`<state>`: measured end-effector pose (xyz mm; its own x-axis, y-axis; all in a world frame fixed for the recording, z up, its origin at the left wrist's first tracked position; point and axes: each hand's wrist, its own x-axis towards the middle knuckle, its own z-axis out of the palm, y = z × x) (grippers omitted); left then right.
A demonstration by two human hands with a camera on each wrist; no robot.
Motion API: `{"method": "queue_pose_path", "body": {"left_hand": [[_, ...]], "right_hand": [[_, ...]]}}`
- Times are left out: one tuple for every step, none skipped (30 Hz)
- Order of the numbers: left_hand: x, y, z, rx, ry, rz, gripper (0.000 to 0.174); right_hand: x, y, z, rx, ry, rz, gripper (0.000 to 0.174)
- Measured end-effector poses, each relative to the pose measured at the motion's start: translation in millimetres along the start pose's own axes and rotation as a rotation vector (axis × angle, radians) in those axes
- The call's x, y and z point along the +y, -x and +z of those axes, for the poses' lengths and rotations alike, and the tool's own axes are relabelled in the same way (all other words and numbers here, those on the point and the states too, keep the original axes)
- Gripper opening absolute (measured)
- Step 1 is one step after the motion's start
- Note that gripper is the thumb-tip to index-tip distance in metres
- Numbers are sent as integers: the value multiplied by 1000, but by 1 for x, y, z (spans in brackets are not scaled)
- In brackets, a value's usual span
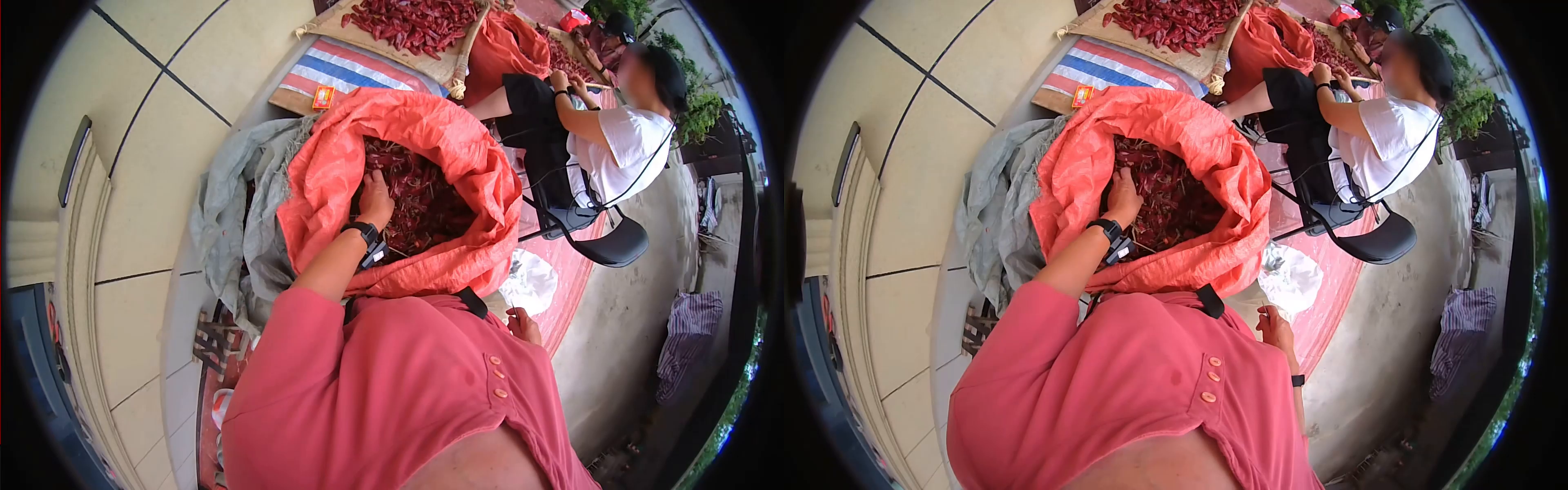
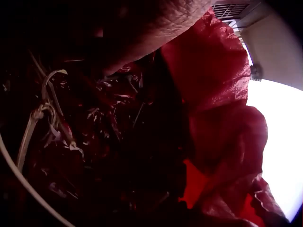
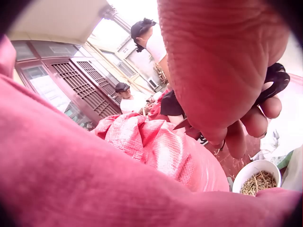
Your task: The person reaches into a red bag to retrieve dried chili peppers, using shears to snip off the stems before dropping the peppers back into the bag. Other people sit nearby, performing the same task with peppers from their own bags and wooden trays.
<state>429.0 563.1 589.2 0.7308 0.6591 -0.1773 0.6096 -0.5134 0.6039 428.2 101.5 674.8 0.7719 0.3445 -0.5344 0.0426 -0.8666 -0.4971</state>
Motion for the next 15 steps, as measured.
{"method": "queue_pose_path", "body": {"left_hand": [[-3, 8, 1, 13, 24, -19, 62], [-9, 16, -1, -2, 23, 4, 56], [-14, 24, -4, -74, 39, 62, 53], [-19, 32, -8, -148, 53, 122, 50], [-22, 38, -11, -221, 65, 183, 47], [-22, 43, -14, -199, 123, 164, 38], [-19, 48, -20, -154, 147, 186, 39], [-13, 52, -29, -109, 172, 210, 39], [-8, 55, -36, -64, 199, 234, 40], [-5, 54, -41, 0, 202, 299, 40], [5, 56, -51, -19, 240, 291, 40], [20, 61, -66, -38, 278, 282, 41], [31, 65, -73, -58, 315, 273, 42], [35, 65, -74, -57, 381, 331, 41], [43, 68, -78, -73, 407, 326, 40]], "right_hand": [[-3, 0, -2, 5, 0, 12, 20], [-6, 1, -5, 9, 0, 24, 20], [-11, 0, -7, 14, -3, 36, 21], [-7, -3, -10, 14, -41, -7, 21], [-3, -7, -13, 21, -84, -65, 20], [-15, -12, -22, 6, -60, -67, 20], [-32, -14, -37, -7, -36, -70, 20], [-50, -16, -49, 30, -42, -142, 19], [-66, -21, -57, 68, -47, -214, 19], [-76, -31, -62, 72, -93, -282, 19], [-86, -43, -68, 76, -139, -352, 19], [-106, -50, -74, 64, -167, -410, 20], [-130, -54, -78, 51, -194, -467, 21], [-153, -58, -81, 4, -220, -502, 23], [-174, -63, -81, -40, -246, -538, 24]]}}
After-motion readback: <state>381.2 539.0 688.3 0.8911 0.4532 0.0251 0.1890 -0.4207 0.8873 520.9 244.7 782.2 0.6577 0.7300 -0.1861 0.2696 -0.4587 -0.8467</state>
